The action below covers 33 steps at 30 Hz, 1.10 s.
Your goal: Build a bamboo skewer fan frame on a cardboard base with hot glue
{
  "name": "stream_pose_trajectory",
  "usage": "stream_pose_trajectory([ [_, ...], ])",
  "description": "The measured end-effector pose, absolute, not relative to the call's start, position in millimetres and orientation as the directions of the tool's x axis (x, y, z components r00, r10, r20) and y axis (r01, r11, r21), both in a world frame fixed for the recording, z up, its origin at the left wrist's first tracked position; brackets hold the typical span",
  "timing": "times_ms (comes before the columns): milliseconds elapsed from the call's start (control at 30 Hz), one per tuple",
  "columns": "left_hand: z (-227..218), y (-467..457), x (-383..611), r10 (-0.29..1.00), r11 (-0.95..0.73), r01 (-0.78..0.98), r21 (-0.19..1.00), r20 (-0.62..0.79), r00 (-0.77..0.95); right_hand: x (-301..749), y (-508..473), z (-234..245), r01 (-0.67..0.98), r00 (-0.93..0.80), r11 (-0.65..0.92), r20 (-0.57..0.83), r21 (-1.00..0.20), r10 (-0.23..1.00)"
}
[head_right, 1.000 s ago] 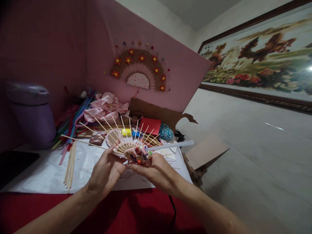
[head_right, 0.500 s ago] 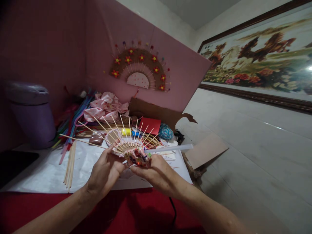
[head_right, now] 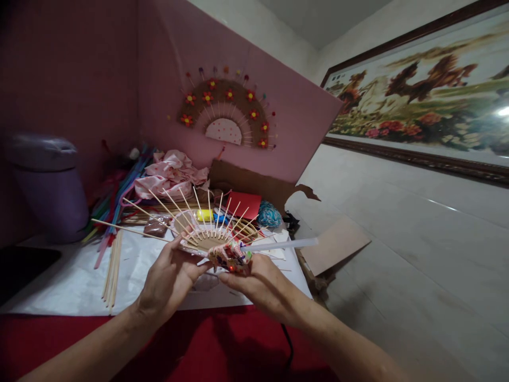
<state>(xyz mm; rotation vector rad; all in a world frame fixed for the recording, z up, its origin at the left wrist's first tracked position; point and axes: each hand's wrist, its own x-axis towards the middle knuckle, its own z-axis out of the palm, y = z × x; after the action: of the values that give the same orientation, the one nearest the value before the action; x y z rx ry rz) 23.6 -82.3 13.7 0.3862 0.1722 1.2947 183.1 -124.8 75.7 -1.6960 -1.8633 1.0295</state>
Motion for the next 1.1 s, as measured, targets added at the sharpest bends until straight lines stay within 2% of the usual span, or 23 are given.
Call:
stream_pose_trajectory([
  [100, 14.5, -82.4, 23.4, 0.958, 0.22, -0.904, 0.366, 0.094, 0.271, 187.4, -126.2, 75.7, 0.687, -0.15, -0.042, -0.198, -0.725, 0.969],
  [300, 14.7, -81.8, 24.5, 0.959, 0.212, -0.9, 0.382, 0.098, 0.267, 177.7, -128.4, 82.1, 0.633, -0.193, 0.024, -0.127, -0.774, 0.973],
  [567, 12.1, -82.7, 25.5, 0.952, 0.214, -0.898, 0.384, 0.124, 0.28, 163.8, -124.4, 84.3, 0.636, -0.222, 0.026, -0.15, -0.771, 0.963],
  [800, 12.7, -82.3, 23.3, 0.958, 0.209, -0.897, 0.389, 0.102, 0.267, 175.6, -124.4, 77.7, 0.635, -0.178, -0.017, -0.168, -0.772, 0.97],
  [967, 14.0, -81.6, 23.3, 0.958, 0.22, -0.903, 0.369, 0.093, 0.271, 182.0, -127.5, 80.2, 0.636, -0.142, -0.091, -0.232, -0.767, 0.962],
  [1100, 15.0, -80.2, 23.9, 0.958, 0.233, -0.908, 0.35, 0.078, 0.276, 184.2, -127.9, 81.0, 0.665, -0.121, -0.073, -0.204, -0.744, 0.971],
])
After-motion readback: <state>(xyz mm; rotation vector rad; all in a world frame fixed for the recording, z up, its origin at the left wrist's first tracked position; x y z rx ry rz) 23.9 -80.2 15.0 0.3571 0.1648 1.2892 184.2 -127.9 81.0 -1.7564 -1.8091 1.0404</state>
